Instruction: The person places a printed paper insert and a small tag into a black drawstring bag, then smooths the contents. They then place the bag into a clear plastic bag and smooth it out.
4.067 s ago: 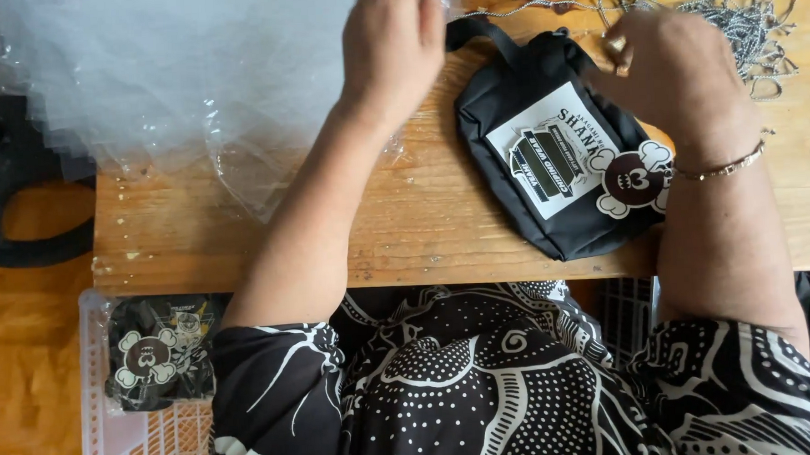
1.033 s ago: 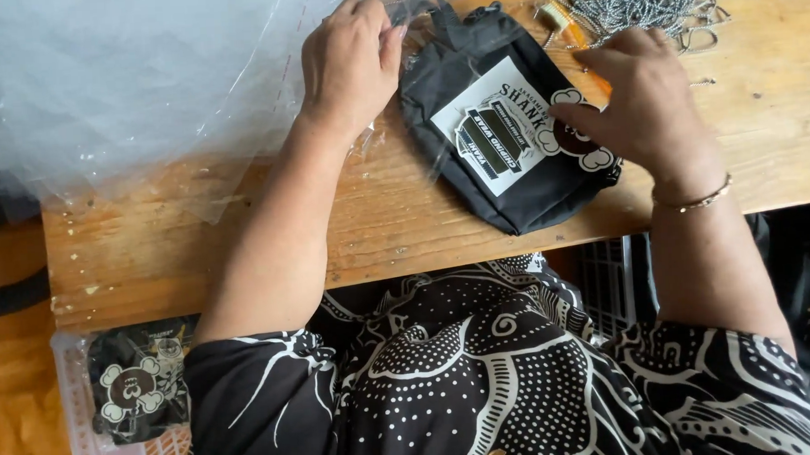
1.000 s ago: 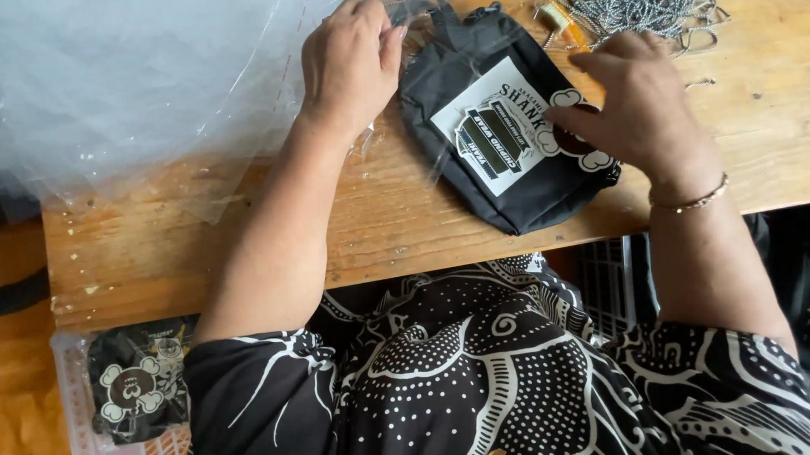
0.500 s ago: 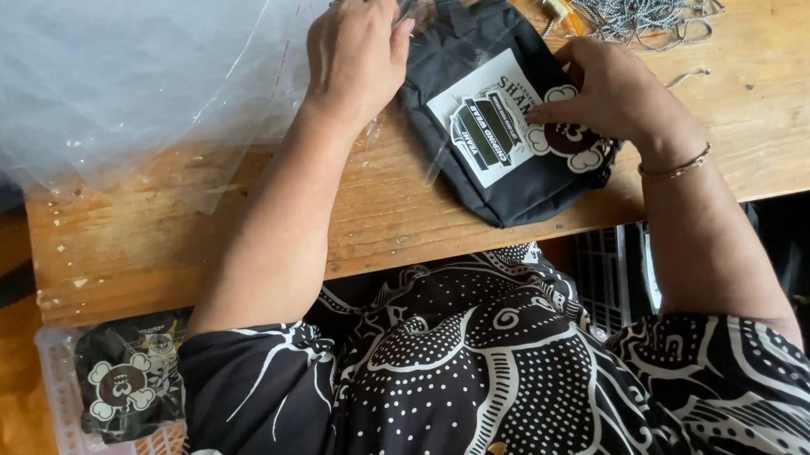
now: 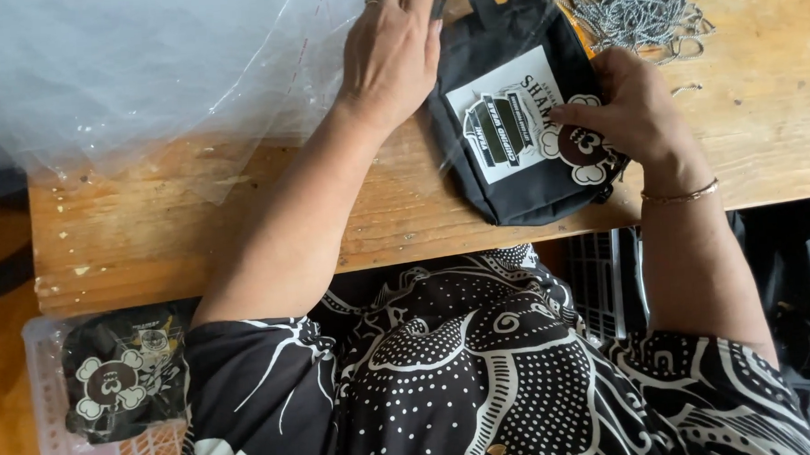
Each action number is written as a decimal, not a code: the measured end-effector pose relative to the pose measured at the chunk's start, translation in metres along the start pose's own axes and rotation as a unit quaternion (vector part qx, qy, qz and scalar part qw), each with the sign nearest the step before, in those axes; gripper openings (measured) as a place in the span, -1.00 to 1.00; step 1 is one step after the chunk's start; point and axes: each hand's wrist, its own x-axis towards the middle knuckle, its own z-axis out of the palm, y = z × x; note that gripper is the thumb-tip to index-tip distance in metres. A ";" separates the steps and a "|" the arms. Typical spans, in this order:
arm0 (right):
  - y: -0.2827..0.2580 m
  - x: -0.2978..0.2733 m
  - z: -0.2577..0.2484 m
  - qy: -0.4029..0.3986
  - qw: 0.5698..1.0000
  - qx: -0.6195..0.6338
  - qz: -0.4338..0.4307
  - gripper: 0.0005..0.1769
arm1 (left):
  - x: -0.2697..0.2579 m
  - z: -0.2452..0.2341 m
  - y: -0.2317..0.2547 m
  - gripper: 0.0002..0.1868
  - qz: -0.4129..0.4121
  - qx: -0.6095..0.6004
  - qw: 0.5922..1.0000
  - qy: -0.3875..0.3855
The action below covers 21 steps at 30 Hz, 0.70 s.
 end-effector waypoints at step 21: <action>0.049 -0.056 -0.079 -0.029 0.982 0.188 0.003 -0.57 | -0.003 0.003 0.004 -0.79 -0.022 -0.185 0.982 -0.024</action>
